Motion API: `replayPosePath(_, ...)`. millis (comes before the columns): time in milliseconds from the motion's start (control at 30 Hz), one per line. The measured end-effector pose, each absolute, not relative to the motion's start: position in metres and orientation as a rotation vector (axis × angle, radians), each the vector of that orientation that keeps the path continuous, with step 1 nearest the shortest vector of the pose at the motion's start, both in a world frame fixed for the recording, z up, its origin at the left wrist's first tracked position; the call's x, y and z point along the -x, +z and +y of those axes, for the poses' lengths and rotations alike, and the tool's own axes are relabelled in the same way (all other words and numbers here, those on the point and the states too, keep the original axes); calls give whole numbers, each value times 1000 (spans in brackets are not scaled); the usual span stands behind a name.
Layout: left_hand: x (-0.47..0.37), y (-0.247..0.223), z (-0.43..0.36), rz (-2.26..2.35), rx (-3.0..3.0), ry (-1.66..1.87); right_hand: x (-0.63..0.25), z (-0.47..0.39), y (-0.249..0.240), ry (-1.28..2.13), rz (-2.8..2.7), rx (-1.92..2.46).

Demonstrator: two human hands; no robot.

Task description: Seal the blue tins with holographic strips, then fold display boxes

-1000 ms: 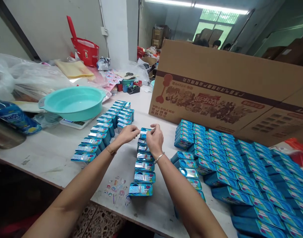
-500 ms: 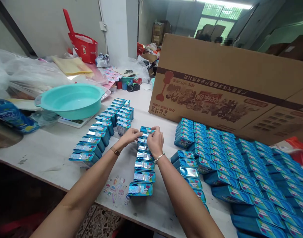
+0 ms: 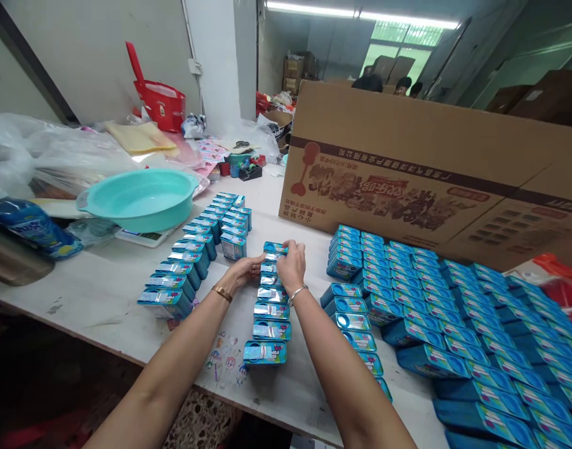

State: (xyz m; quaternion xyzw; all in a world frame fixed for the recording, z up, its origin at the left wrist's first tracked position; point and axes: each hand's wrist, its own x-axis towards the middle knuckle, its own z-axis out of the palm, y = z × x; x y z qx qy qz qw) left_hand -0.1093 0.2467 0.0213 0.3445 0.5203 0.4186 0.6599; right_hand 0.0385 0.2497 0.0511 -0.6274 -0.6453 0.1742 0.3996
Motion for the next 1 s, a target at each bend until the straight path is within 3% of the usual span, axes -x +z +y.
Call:
replayPosePath(200, 97, 16, 238, 1284, -721, 1055, -39, 252, 58, 565, -1577, 1515)
replayPosePath(367, 106, 33, 200, 1443, -762, 1313, -81, 245, 110, 679, -1463, 1420)
replayPosePath(567, 104, 45, 77, 1583, -1018, 1640, -208, 114, 158, 695, -1470, 1295)
replayPosePath(767, 21, 57, -27, 1256, -1740, 1152, -301, -41, 91, 485, -1551, 1722)
replayPosePath(900, -31, 55, -35, 1042, -2134, 795, -313, -106, 13, 249, -1418, 2067)
replayPosePath(1000, -50, 42, -32, 1045, -2241, 511, -303, -132, -36, 323, -1167, 2175)
